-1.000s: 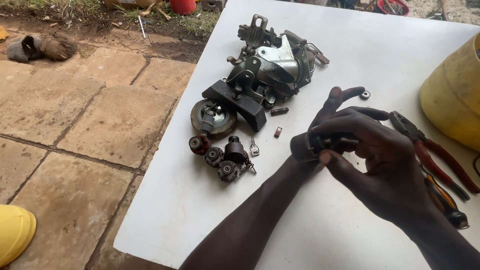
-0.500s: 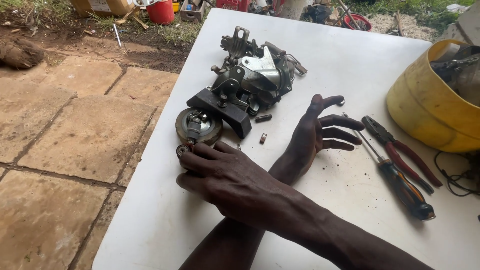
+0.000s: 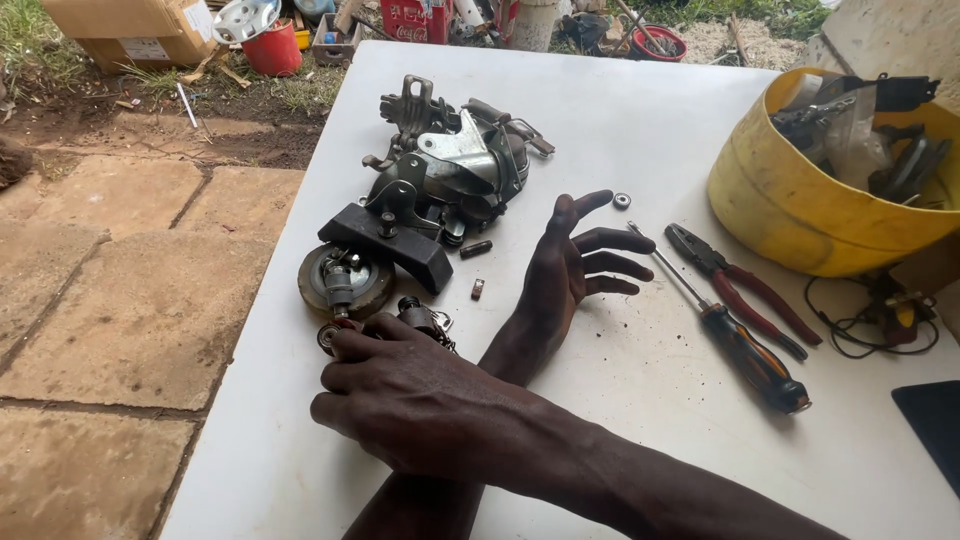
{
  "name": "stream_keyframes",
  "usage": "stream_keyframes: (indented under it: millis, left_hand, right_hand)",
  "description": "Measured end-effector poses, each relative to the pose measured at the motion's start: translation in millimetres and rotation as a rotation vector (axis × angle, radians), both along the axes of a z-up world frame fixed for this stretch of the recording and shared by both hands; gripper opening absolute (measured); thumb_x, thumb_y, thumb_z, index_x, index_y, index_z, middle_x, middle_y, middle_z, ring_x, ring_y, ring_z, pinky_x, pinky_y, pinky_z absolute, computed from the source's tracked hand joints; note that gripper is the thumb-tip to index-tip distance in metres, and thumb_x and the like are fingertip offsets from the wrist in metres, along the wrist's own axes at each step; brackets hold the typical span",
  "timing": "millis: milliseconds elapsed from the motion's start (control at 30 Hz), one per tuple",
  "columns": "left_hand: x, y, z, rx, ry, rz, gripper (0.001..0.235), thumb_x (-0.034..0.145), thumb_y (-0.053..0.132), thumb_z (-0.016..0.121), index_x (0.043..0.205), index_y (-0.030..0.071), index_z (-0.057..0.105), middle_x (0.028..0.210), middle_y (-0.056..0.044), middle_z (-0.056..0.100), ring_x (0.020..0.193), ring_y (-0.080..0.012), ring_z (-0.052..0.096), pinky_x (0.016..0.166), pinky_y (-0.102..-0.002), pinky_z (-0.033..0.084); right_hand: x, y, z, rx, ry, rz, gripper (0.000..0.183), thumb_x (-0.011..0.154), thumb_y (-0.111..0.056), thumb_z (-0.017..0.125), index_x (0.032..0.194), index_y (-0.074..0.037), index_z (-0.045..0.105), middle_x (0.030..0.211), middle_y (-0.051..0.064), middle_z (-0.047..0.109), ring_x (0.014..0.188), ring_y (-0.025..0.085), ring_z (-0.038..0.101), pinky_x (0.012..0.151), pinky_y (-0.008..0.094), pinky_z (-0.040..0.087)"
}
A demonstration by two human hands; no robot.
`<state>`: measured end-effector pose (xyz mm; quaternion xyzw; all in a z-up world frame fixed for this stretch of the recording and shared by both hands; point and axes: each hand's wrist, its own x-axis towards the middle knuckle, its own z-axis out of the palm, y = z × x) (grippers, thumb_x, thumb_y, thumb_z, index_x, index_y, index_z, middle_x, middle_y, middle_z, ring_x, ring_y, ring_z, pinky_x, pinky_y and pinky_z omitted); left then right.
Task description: Disassembling a small mechanical component using a screwdriver and pliers on a workbench.
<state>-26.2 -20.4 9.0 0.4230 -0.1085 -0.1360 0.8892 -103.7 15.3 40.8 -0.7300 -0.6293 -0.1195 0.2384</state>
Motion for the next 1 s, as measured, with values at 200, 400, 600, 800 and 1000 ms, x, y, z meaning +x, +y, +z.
stream_keyframes:
  millis: [200,400,600,800,1000]
  left_hand:
    - [-5,0,8,0.032,0.022,-0.026,0.067,0.093,0.06,0.034,0.134,0.009,0.046,0.103,-0.024,0.069,0.079,-0.0353,0.069,0.073,-0.042,0.055]
    - [-2,1,8,0.036,0.024,-0.025,0.07,0.092,0.058,0.036,0.141,0.008,0.044,0.103,-0.023,0.069,0.08,-0.036,0.069,0.072,-0.042,0.056]
    - [20,-8,-39,-0.098,-0.023,-0.071,0.054,0.103,0.046,0.035,0.144,0.012,0.047,0.113,-0.003,0.063,0.115,-0.019,0.059,0.093,-0.042,0.048]
    - [-2,-4,10,0.079,0.029,-0.015,0.066,0.091,0.051,0.042,0.135,0.002,0.053,0.097,-0.023,0.071,0.076,-0.033,0.07,0.068,-0.041,0.057]
    - [0,-6,6,0.111,0.029,-0.017,0.055,0.093,0.04,0.045,0.123,-0.002,0.061,0.095,-0.022,0.072,0.076,-0.0318,0.069,0.065,-0.041,0.058]
  right_hand:
    - [4,-26,7,-0.012,0.123,0.062,0.015,0.071,-0.006,0.059,0.086,-0.009,0.055,0.095,0.006,0.058,0.107,0.029,0.053,0.081,0.044,0.035]
    - [1,-64,47,0.085,0.317,0.162,0.022,0.103,-0.014,0.045,0.116,0.001,0.054,0.118,0.017,0.058,0.113,0.036,0.053,0.097,0.047,0.046]
    - [29,-149,85,0.089,0.333,-0.159,0.02,0.096,-0.011,0.055,0.113,-0.003,0.062,0.117,0.013,0.066,0.111,0.028,0.064,0.093,0.039,0.051]
    - [71,-260,89,0.15,0.119,-0.7,0.024,0.087,-0.002,0.065,0.11,-0.004,0.071,0.113,0.011,0.074,0.092,0.021,0.071,0.083,0.033,0.058]
    - [147,-356,84,0.178,-0.054,-1.056,0.019,0.09,0.005,0.071,0.108,0.001,0.075,0.098,0.015,0.074,0.083,0.024,0.07,0.079,0.036,0.057]
